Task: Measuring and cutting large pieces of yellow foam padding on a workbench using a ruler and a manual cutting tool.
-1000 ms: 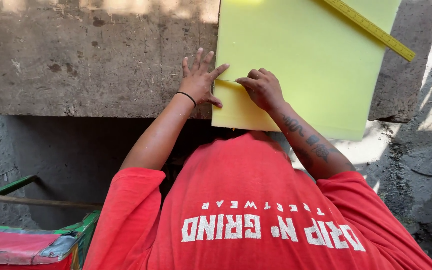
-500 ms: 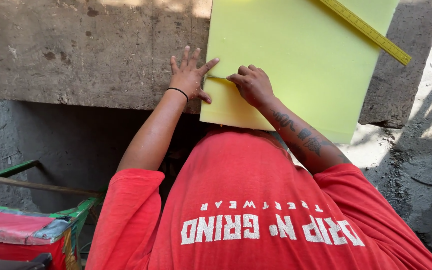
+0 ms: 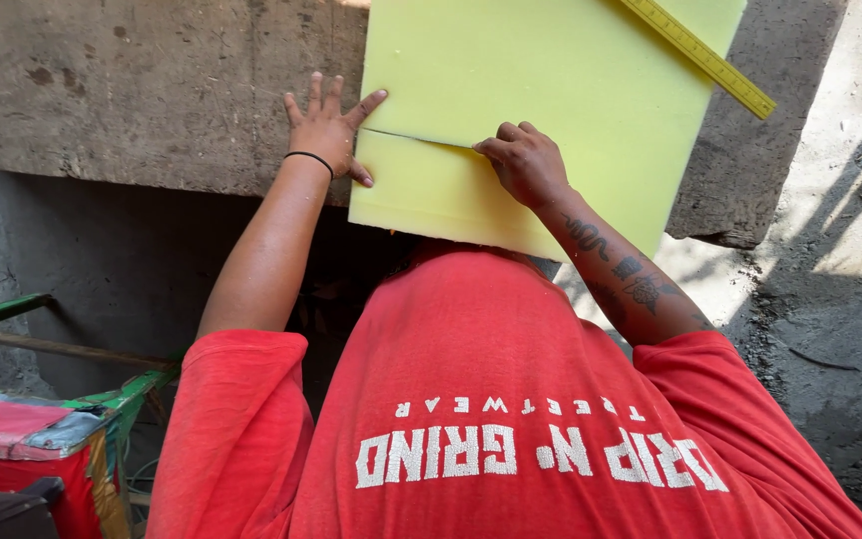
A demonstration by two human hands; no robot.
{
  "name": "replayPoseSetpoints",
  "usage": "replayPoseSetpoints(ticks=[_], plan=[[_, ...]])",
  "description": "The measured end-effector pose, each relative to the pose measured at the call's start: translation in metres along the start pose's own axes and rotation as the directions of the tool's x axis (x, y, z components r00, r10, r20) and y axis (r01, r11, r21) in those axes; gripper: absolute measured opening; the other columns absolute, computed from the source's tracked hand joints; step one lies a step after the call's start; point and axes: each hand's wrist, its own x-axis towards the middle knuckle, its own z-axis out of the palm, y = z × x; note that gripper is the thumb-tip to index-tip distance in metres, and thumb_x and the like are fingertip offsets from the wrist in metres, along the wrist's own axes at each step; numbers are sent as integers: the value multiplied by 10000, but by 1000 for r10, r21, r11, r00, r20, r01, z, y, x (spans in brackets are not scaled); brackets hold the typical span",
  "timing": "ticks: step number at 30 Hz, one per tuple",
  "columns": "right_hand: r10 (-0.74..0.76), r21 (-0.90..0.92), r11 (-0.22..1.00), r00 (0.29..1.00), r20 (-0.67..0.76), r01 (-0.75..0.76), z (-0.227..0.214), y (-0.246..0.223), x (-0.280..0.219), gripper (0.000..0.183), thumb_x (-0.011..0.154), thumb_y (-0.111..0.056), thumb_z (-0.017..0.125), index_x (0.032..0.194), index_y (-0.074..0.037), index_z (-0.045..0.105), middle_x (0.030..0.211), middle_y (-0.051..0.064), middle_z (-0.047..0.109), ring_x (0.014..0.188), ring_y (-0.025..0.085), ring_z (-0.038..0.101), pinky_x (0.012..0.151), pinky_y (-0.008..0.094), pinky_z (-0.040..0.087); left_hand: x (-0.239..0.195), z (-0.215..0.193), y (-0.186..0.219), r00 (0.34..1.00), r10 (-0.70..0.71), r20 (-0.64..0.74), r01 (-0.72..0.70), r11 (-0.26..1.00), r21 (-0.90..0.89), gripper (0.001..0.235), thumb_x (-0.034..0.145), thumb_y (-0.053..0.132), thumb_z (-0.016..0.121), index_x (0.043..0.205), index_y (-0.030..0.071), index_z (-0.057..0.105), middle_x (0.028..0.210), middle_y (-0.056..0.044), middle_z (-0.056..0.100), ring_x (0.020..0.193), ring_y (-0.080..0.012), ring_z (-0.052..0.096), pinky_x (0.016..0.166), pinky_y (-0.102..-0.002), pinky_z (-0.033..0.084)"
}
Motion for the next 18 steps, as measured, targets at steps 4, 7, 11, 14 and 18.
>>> replayPoseSetpoints(ticks=[4, 7, 11, 14, 18], plan=[[-9, 0, 1000, 1000, -1, 9, -9, 20, -19, 208, 1002, -124, 693, 1078, -293, 787, 867, -31, 587, 691, 224, 509, 472, 360, 435, 2, 2, 5, 999, -32, 5, 32, 999, 29, 1367, 607, 747, 783, 1571, 550, -166, 1734, -168, -40, 1546, -445, -106, 1157, -765, 72], [2, 10, 1000, 1000, 12, -2, -17, 35, -34, 208, 999, -126, 705, 1093, -289, 792, 872, -32, 592, 706, 230, 521, 473, 367, 440, 2, 0, 9, 998, -59, 8, 59, 998, 31, 1375, 606, 722, 801, 1577, 546, -157, 1730, -179, -21, 1545, -449, -93, 1154, -767, 87], [-9, 8, 1000, 1000, 13, 9, -31, 54, -51, 198, 1000, -126, 713, 1094, -281, 792, 876, -30, 597, 707, 230, 515, 481, 370, 435, 2, -3, 16, 992, -113, 47, 111, 993, 40, 1392, 614, 686, 812, 1567, 548, -194, 1732, -172, -59, 1549, -445, -103, 1160, -763, 70], [-5, 19, 1000, 1000, 30, 5, -43, 70, -69, 202, 998, -119, 713, 1105, -271, 791, 888, -17, 598, 719, 243, 522, 486, 384, 437, 2, 0, 21, 988, -146, 45, 145, 989, 43, 1391, 620, 665, 818, 1566, 551, -195, 1733, -162, -63, 1549, -440, -104, 1165, -757, 69], [-5, 14, 1000, 999, 52, 5, -65, 95, -93, 165, 1024, -145, 718, 1127, -245, 799, 883, -5, 593, 734, 249, 542, 468, 392, 430, 3, 1, 24, 982, -185, 29, 184, 982, 35, 1399, 623, 617, 853, 1571, 558, -176, 1734, -157, -37, 1552, -444, -74, 1164, -753, 92]])
